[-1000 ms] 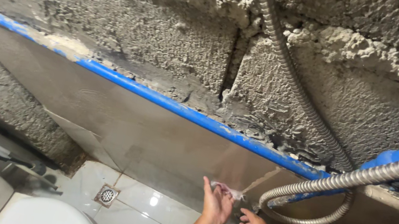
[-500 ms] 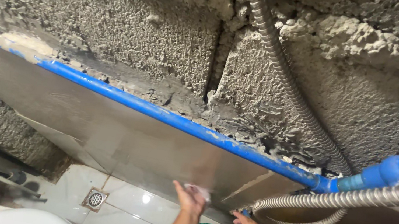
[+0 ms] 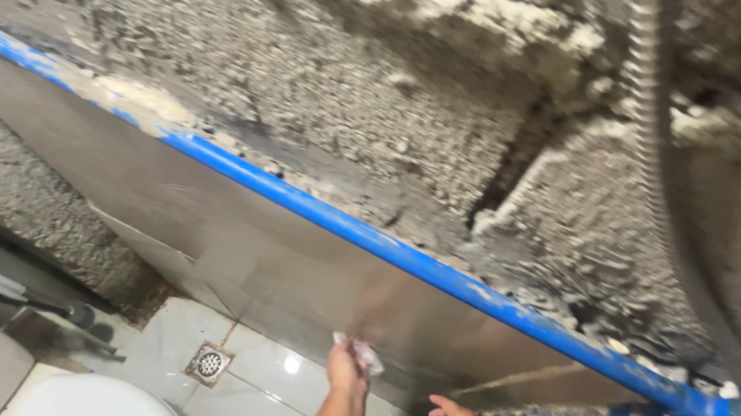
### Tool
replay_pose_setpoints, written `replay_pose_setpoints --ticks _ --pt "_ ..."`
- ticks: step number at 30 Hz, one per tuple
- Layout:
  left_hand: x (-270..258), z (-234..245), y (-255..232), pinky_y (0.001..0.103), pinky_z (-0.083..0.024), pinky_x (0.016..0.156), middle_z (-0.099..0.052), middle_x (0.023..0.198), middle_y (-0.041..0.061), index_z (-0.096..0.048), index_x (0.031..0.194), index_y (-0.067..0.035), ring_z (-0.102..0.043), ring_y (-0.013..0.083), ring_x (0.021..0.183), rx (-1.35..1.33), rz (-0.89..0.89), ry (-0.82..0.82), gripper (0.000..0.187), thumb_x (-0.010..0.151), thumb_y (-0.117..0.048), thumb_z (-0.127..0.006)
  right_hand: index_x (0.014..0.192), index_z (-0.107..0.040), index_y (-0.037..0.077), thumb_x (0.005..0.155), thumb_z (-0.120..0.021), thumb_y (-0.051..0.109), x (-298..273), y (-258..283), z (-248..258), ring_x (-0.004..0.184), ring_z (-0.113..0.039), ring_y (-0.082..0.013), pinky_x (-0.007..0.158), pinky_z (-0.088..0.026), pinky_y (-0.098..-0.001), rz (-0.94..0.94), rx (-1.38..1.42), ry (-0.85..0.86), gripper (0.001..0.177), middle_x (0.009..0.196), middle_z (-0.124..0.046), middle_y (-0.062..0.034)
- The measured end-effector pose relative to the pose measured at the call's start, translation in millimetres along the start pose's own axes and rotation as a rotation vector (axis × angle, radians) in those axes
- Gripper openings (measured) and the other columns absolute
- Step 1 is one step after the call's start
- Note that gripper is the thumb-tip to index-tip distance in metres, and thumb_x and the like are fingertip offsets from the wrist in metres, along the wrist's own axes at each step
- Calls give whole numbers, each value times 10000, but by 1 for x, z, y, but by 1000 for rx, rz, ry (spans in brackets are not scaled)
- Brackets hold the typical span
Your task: The person wipes a tiled wall section with a pink cloth, then scoops water from a bucket with a green scoop and pours it onto the wall to rinse. They continue wiping the wall and the grout line along the top edge of the tiles.
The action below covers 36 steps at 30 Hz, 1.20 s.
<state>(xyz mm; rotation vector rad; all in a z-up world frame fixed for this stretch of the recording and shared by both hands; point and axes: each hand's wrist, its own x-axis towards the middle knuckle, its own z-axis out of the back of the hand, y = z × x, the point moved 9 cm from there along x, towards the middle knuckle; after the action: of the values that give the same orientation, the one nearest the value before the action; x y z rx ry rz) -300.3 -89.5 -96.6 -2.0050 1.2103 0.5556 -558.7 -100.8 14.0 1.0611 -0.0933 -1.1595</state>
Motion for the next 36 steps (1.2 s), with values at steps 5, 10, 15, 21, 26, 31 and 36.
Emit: replay_pose_setpoints --ticks 5,10,15,21,26,31,36 --pt "2 8 -40 412 -597 715 -724 977 167 -686 1146 61 -713 282 840 420 -57 -59 302 893 -46 -559 1357 -605 122 848 -706 146 19 16 -14 906 -759 -163 825 -604 -308 -23 33 16 519 1103 -782 -53" --pt "-42 4 -65 427 -567 944 -730 1133 168 -635 1231 20 -711 301 1038 417 272 224 313 961 -122 -563 1306 -663 104 869 -698 163 36 44 -37 853 -748 -143 797 -598 -291 75 68 40 442 1033 -805 -54" --pt "-93 -16 -68 431 -562 973 -730 1169 169 -636 1220 15 -715 284 1066 392 379 387 334 990 -207 -540 1283 -652 111 919 -679 169 50 63 -69 842 -683 -121 720 -537 -292 -99 488 147 369 1040 -762 -38" --pt "-124 -29 -72 406 -584 924 -719 1115 129 -620 1200 -9 -710 246 1013 570 287 477 271 933 -46 -642 1150 -700 10 909 -690 90 53 74 -79 834 -701 -144 733 -579 -312 -107 732 89 254 991 -744 -66" --pt "-133 -6 -79 410 -608 823 -713 1046 138 -623 1187 15 -709 256 933 713 217 349 288 904 -19 -664 1106 -734 -18 911 -678 95 44 70 -71 822 -704 -142 749 -562 -305 -37 659 45 232 966 -775 -77" --pt "-139 12 -75 399 -590 844 -678 1104 138 -583 1245 -82 -694 251 979 802 148 246 397 865 -8 -673 1108 -739 8 923 -645 135 29 63 -65 830 -707 -139 758 -559 -296 -70 690 1 243 959 -782 -64" --pt "-170 -17 -70 345 -523 938 -672 1256 45 -616 1292 -97 -646 211 1183 1190 -467 415 439 872 -167 -721 1056 -689 29 879 -693 121 25 55 -54 830 -681 -193 738 -552 -327 1 466 -93 200 897 -737 -89"
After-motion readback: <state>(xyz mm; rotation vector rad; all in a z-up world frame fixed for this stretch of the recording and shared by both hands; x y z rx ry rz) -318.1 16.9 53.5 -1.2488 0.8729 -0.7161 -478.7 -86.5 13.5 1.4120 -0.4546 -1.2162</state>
